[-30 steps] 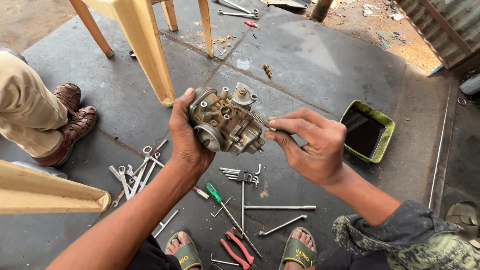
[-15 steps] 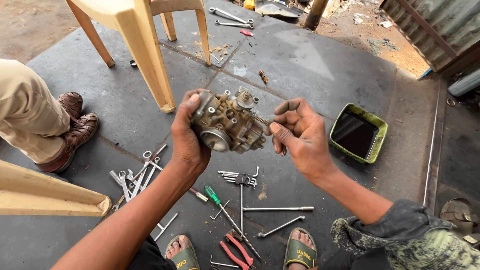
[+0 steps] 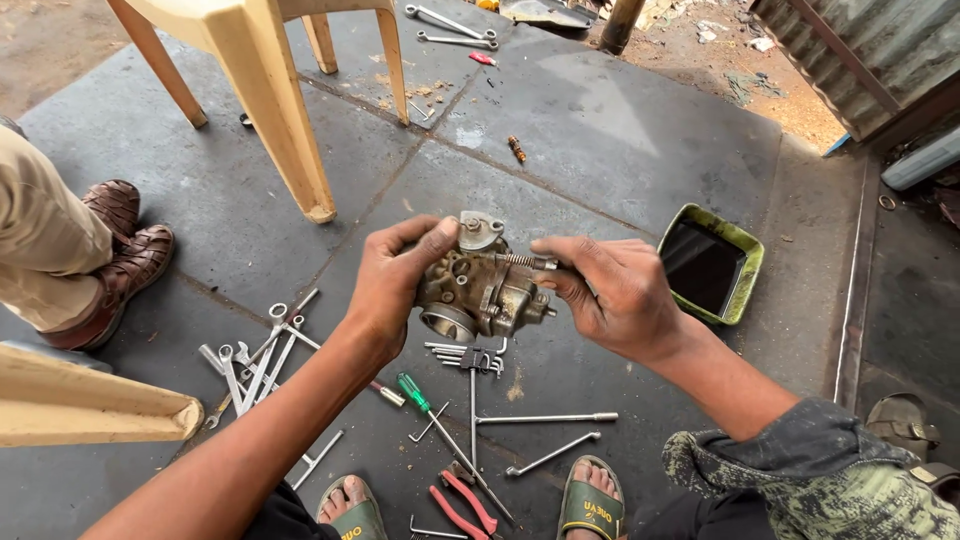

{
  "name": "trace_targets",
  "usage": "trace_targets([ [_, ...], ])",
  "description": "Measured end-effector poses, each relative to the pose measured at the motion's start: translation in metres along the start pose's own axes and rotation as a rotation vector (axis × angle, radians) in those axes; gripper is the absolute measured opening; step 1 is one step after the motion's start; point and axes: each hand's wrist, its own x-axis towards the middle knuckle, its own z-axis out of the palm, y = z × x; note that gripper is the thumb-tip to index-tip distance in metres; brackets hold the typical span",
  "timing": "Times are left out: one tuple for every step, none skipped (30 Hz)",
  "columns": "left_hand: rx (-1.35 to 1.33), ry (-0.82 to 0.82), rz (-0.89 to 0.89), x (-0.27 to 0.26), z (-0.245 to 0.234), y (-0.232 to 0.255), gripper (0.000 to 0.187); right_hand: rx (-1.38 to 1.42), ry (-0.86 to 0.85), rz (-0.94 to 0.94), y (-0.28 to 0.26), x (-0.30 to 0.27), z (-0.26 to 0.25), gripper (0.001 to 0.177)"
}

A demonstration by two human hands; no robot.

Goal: Disassembling and repairing a motorcycle carburetor using various tools on a workshop floor.

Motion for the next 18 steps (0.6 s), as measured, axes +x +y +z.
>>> trace_targets([
  [-0.04, 0.034, 0.065, 0.001, 0.001, -0.001, 0.043, -0.02, -0.013, 0.02, 0.001, 0.001, -0.002, 0.023],
  [-0.078, 0.07, 0.13, 0.001, 0.001, -0.001, 0.034, -0.038, -0.025, 0.039, 0.002, 0.002, -0.004, 0.025],
  [-0.079, 0.071, 0.126, 0.002, 0.002, -0.003, 0.034, -0.036, -0.027, 0.043, 0.001, 0.006, -0.008, 0.025],
  [-0.061, 0.089, 0.151, 0.003, 0.003, -0.004, 0.031, -0.056, -0.039, 0.004, 0.001, 0.01, -0.011, 0.026],
  [-0.042, 0.108, 0.176, 0.005, 0.004, -0.006, 0.028, -0.076, -0.051, -0.035, 0.0, 0.014, -0.015, 0.027],
  [-0.044, 0.108, 0.175, 0.005, 0.006, -0.006, 0.028, -0.075, -0.053, -0.035, 0.003, 0.013, -0.014, 0.027],
  [-0.01, 0.121, 0.159, 0.005, 0.008, -0.006, 0.028, -0.113, -0.055, -0.056, 0.005, 0.011, -0.013, 0.027],
  [0.023, 0.133, 0.14, 0.005, 0.01, -0.007, 0.027, -0.15, -0.058, -0.076, 0.006, 0.009, -0.012, 0.027],
  [0.02, 0.133, 0.137, 0.005, 0.011, -0.006, 0.027, -0.149, -0.062, -0.075, 0.008, 0.005, -0.009, 0.027],
  [0.042, 0.124, 0.167, 0.004, 0.012, -0.006, 0.027, -0.174, -0.045, -0.039, 0.008, 0.0, -0.005, 0.028],
  [0.063, 0.114, 0.196, 0.003, 0.013, -0.005, 0.027, -0.198, -0.028, -0.004, 0.009, -0.004, -0.002, 0.03],
  [0.063, 0.115, 0.196, 0.002, 0.013, -0.004, 0.027, -0.198, -0.029, -0.004, 0.011, -0.009, 0.002, 0.03],
  [0.123, 0.122, 0.206, 0.002, 0.014, -0.002, 0.029, -0.137, -0.027, 0.11, 0.013, -0.014, 0.006, 0.033],
  [0.184, 0.131, 0.217, 0.0, 0.015, -0.001, 0.031, -0.074, -0.026, 0.223, 0.014, -0.02, 0.01, 0.037],
  [0.183, 0.134, 0.216, 0.0, 0.015, -0.001, 0.031, -0.072, -0.028, 0.221, 0.014, -0.024, 0.011, 0.037],
  [0.251, 0.138, 0.262, 0.0, 0.014, 0.0, 0.033, 0.136, -0.046, 0.434, 0.014, -0.029, 0.013, 0.04],
  [0.319, 0.142, 0.307, -0.001, 0.013, 0.001, 0.036, 0.346, -0.067, 0.644, 0.014, -0.033, 0.015, 0.044],
  [0.318, 0.144, 0.307, 0.001, 0.011, -0.003, 0.036, 0.346, -0.069, 0.644, 0.014, -0.033, 0.014, 0.044],
])
